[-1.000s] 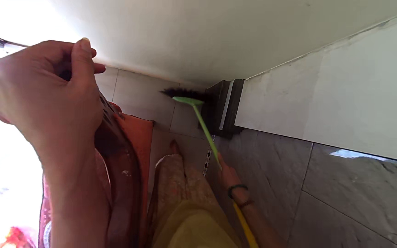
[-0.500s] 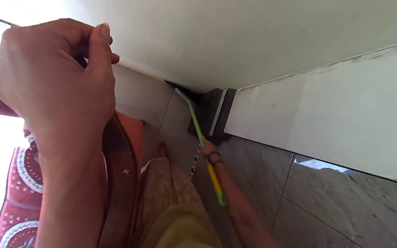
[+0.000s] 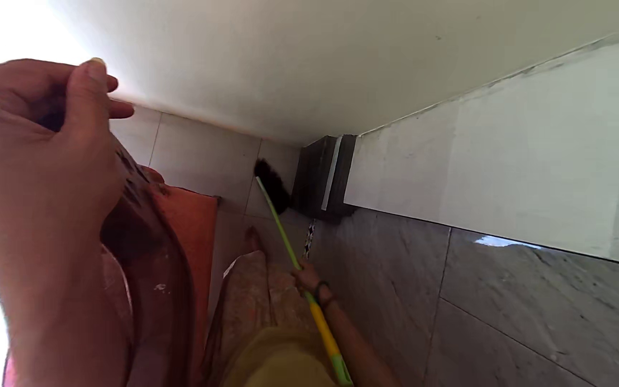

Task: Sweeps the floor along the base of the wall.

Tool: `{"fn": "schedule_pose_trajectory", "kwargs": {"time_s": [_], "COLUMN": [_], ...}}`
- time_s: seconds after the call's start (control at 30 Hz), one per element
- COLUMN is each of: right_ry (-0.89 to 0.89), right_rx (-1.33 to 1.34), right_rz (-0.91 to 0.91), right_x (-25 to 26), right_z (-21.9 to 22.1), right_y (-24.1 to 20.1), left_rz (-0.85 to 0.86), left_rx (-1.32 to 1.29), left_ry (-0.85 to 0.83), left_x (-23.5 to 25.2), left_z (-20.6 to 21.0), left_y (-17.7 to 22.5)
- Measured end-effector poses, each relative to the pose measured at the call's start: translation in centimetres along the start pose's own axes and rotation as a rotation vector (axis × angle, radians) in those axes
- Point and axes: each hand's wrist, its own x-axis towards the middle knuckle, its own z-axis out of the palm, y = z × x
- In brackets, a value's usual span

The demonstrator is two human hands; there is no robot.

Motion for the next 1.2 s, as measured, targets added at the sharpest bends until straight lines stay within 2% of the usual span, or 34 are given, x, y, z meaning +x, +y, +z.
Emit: {"fn": "schedule_pose_trajectory", "kwargs": {"time_s": [0.07,0.17,0.3,0.37,0.47,0.5,0.57,0.63,0.7,0.77,0.83,0.93,1.03,1.13,1.2], "right_ry": [-0.046,0.005,0.090,0.144,0.344,0.414,0.496,0.399,0.298,0.226,0.194,0.329,0.482,0.384,0.312], "right_rx": [0.007,-0.209,-0.504,-0.554,-0.541,-0.542,-0.555,-0.582,-0.656,-0.646,-0.567,-0.513,-0.524,-0.537,-0.524], "right_rz": [-0.035,-0.207,-0.244,-0.219,-0.294,-0.305,-0.251,-0.140,-0.152,-0.216,-0.267,-0.354,-0.347,-0.281,-0.303], "right_x": [0.4,-3.8,-16.7,-23.1,-29.9,-30.5,-27.4,-21.6,-18.8,-20.5,-24.6,-29.6,-27.2,-23.1,-24.6], "right_z": [0.3,-0.8,-1.4,-1.4,-1.1,-1.3,-2.8,-4.1,-4.4,-3.7,-2.1,-1.7,-5.0,-8.7,-8.6], "right_y": [-2.1,-1.2,-0.9,0.1,2.8,3.3,2.5,0.2,-1.5,-1.2,1.2,3.8,1.7,-2.3,-2.6], "left_rz": [-0.001,-0.123,-0.127,-0.128,-0.116,-0.115,-0.110,-0.108,-0.108,-0.123,-0.140,-0.150,-0.155,-0.158,-0.137], "left_rx": [-0.021,-0.005,0.037,0.076,0.125,0.135,0.126,0.102,0.082,0.067,0.077,0.078,0.085,0.098,0.101], "left_ry": [0.010,0.027,0.004,-0.003,0.012,0.018,0.028,0.005,-0.016,-0.013,-0.013,-0.003,-0.003,-0.008,0.011], "left_x": [0.2,-0.6,-0.5,-0.6,-0.6,-0.6,-0.3,-0.2,-0.3,-0.2,-0.3,-0.4,-0.2,-0.4,-0.4], "left_z": [0.1,0.2,0.0,-0.2,-0.5,-0.4,-0.2,-0.2,-0.2,0.0,-0.2,-0.1,0.0,-0.1,-0.1], "left_y": [0.3,2.0,1.9,2.2,2.7,2.8,2.7,2.1,1.7,2.3,2.5,2.4,2.4,2.6,2.8]}}
